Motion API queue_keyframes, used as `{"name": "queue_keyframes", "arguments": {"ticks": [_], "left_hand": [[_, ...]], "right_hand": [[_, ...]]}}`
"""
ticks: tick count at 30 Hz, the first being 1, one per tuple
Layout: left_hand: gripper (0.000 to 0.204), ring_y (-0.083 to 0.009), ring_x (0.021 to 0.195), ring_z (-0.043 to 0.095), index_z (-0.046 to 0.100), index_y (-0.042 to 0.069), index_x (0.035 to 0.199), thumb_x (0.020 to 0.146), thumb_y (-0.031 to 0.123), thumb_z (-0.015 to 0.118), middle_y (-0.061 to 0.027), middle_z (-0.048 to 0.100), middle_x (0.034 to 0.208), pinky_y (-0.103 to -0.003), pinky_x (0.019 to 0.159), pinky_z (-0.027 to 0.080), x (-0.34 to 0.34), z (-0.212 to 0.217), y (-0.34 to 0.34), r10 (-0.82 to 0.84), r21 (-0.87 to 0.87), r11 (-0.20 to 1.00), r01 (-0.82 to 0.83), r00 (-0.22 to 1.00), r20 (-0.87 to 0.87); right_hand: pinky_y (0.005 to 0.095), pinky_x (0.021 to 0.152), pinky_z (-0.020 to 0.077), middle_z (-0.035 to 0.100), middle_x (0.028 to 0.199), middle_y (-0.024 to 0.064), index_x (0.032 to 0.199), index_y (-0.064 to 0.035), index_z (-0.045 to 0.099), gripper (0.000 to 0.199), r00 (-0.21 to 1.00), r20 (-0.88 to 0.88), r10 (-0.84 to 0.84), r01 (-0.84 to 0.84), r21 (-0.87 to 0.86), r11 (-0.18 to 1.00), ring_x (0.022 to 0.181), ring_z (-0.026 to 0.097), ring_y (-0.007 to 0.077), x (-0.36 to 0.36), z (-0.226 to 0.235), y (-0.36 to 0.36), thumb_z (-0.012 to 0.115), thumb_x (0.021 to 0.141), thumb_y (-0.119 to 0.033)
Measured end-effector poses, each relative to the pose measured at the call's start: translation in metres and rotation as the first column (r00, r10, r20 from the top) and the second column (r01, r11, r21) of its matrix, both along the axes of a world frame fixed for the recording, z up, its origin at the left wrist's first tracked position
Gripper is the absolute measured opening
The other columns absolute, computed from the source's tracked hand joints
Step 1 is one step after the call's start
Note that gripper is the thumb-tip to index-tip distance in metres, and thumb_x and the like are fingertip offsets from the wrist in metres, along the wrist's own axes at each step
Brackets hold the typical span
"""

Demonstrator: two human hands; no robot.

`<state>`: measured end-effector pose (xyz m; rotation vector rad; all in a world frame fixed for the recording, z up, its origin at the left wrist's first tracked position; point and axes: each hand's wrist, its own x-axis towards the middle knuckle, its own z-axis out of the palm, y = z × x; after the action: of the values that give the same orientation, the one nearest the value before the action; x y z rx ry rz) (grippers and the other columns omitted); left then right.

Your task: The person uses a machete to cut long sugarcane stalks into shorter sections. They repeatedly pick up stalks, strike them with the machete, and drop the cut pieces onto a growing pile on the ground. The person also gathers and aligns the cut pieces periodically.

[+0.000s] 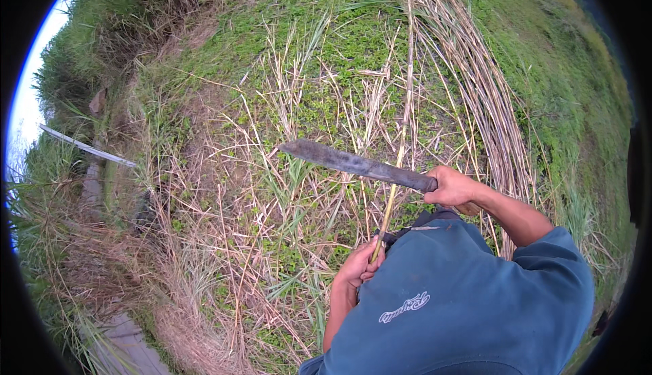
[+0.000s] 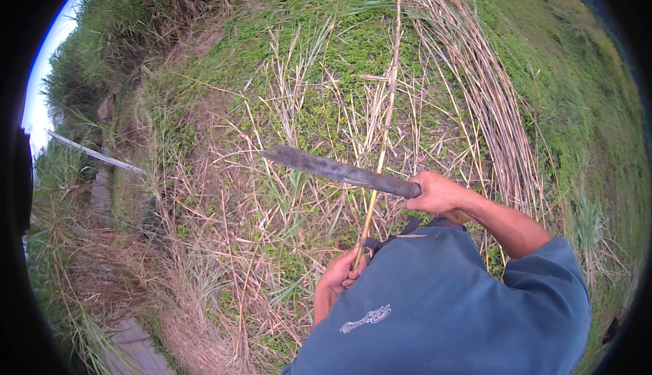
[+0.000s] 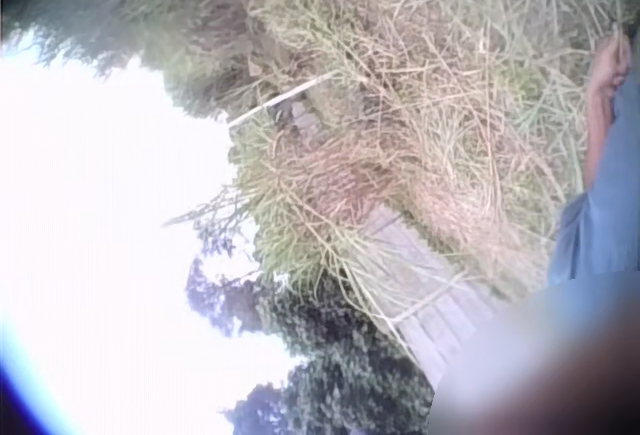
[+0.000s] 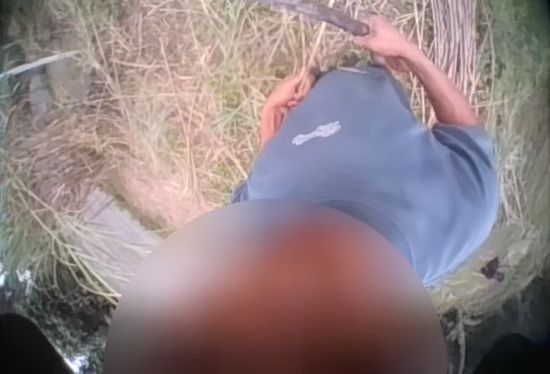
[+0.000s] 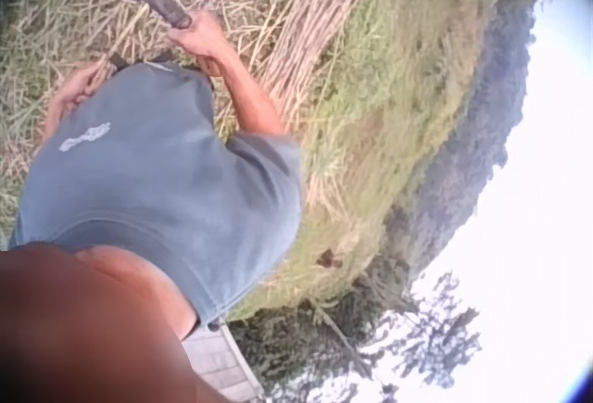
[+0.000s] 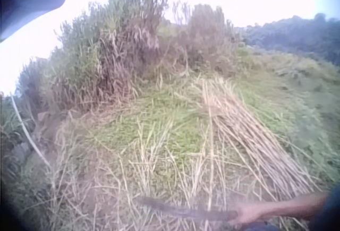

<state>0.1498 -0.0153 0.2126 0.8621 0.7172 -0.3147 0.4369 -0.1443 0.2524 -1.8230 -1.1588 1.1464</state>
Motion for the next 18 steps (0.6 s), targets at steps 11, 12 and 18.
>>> {"name": "queue_keyframes", "arguments": {"ticks": [11, 12, 18], "left_hand": [[0.06, -0.0067, 0.039, 0.03, 0.051, 0.008, 0.069, 0.1, 0.057, 0.035, 0.0043, 0.036, 0.049, -0.022, 0.038, 0.023, -0.023, -0.02, -0.009, 0.065, 0.287, 0.956, -0.058, 0.998, -0.013], [0.061, -0.0069, 0.04, 0.031, 0.052, 0.008, 0.069, 0.1, 0.058, 0.035, 0.004, 0.037, 0.05, -0.022, 0.039, 0.024, -0.028, -0.023, -0.01, 0.057, 0.325, 0.945, -0.047, 0.998, -0.02], [0.062, -0.0074, 0.044, 0.036, 0.054, 0.007, 0.067, 0.101, 0.055, 0.034, 0.0025, 0.041, 0.052, -0.022, 0.042, 0.027, -0.044, -0.03, -0.016, 0.035, 0.434, 0.9, -0.027, 0.999, -0.01]], "right_hand": [[0.0301, 0.041, 0.0453, 0.05, 0.054, 0.0018, 0.075, -0.0025, 0.052, 0.01, 0.823, -0.322, -0.469, 0.518, 0.082, 0.852, 0.04, 0.048, 0.0109, 0.071, 0.009, 0.023, 0.058, 0.081, -0.008], [0.0302, 0.04, 0.0451, 0.05, 0.054, 0.0017, 0.075, -0.0025, 0.052, 0.01, 0.813, -0.348, -0.467, 0.526, 0.095, 0.845, 0.04, 0.048, 0.011, 0.071, 0.005, 0.022, 0.058, 0.081, -0.008], [0.0279, 0.041, 0.0423, 0.05, 0.053, 0.0008, 0.071, -0.0028, 0.052, 0.013, 0.852, -0.228, -0.471, 0.515, 0.216, 0.829, 0.041, 0.049, 0.0103, 0.102, 0.033, 0.032, 0.059, 0.079, -0.01]]}}
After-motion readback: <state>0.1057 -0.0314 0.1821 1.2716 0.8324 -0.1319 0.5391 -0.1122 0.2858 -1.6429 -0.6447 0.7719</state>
